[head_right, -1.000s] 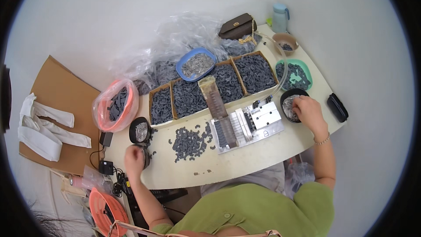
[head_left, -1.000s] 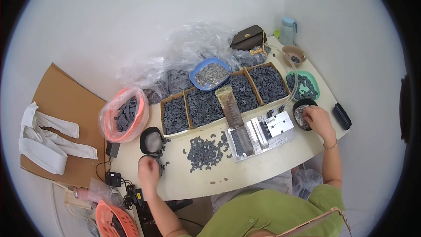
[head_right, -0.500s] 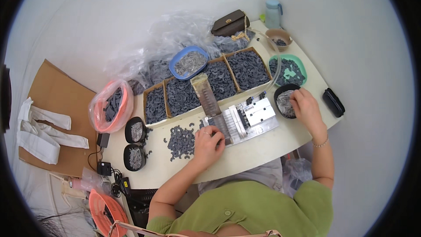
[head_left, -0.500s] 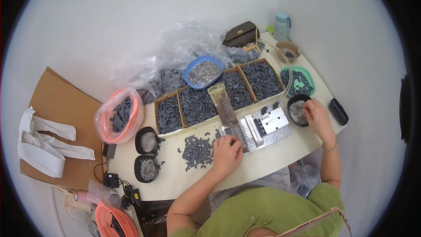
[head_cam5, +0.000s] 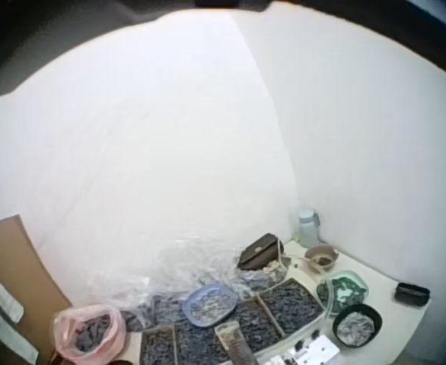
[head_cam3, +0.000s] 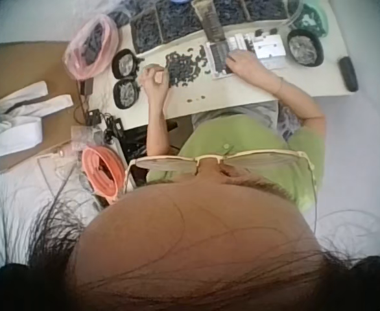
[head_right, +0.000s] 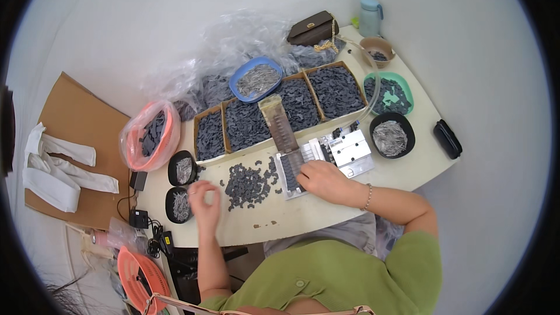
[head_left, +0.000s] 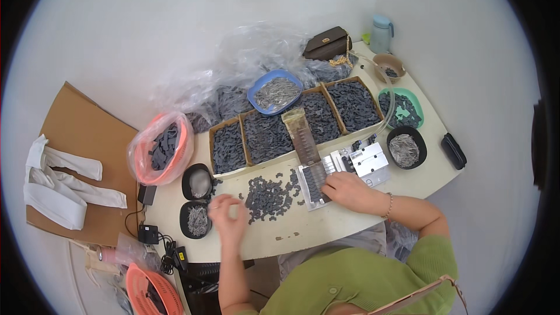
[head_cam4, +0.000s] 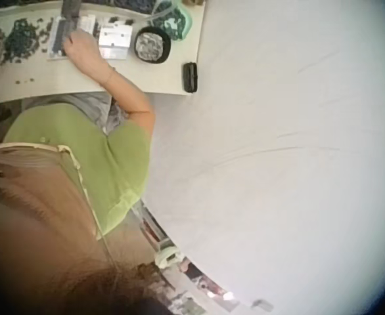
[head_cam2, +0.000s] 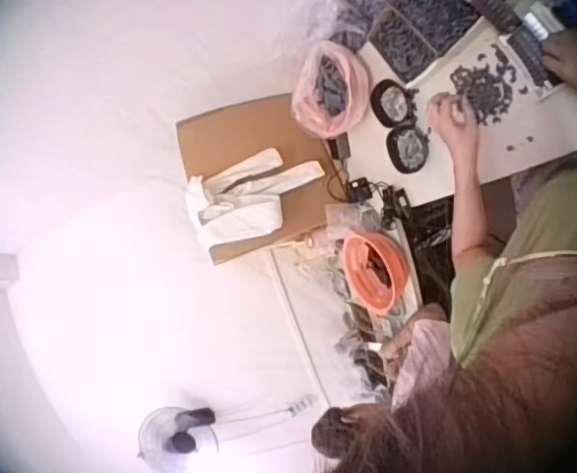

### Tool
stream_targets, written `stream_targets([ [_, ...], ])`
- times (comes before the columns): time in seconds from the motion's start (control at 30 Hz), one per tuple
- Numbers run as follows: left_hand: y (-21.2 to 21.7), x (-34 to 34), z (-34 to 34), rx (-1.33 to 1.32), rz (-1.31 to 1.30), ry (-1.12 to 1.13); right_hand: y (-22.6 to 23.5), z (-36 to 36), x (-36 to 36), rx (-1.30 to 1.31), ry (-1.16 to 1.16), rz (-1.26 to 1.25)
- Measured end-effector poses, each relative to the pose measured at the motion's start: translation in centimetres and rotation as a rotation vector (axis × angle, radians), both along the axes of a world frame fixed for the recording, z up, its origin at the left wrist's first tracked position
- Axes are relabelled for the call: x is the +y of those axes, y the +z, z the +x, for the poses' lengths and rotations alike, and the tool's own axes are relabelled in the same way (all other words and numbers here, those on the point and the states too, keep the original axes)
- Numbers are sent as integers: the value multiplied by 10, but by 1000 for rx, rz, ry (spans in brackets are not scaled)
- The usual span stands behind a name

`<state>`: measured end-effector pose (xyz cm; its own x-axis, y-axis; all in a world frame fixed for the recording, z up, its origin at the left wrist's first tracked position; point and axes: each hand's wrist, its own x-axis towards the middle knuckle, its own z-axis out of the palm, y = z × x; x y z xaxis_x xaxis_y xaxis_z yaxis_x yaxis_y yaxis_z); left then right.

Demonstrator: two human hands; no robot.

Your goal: The person picks up grey plastic connector shells and small metal pins from bins, inserts the pins into the shells, and then uses a manual press machine to secure them.

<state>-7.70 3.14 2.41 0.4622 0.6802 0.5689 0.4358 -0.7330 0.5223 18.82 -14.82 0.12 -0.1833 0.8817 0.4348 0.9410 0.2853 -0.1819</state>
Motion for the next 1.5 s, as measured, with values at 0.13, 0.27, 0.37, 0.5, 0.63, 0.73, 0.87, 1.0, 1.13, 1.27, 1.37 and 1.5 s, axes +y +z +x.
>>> stream_targets([
  [0.13,-2,29,-78,229,125,411,19,-7,-17,-115,-22,-26],
  [0.27,-4,46,-106,477,142,599,18,-13,-30,-213,-85,15],
  [0.37,-12,76,-98,384,160,431,17,-8,-21,-168,-71,14],
  [0.5,-8,121,-59,464,127,217,43,34,38,49,-105,92],
  [0.63,0,142,-36,713,-27,181,72,80,121,118,-200,164],
  [0.73,-3,150,-43,744,-77,227,71,96,186,121,-231,-47],
  [0.87,-4,152,-40,712,-133,223,59,100,235,107,-263,-347],
  [1.0,-6,155,-51,668,-148,195,52,92,261,-121,-303,-384],
  [1.13,-3,154,-51,705,-176,154,49,92,272,-268,-286,-416],
  [1.27,4,153,-52,678,-209,222,58,97,269,-124,-240,-449],
  [1.37,15,151,-53,665,-213,303,41,116,265,89,-210,-324],
  [1.5,22,146,-59,616,-130,439,43,118,263,171,-268,-283],
])
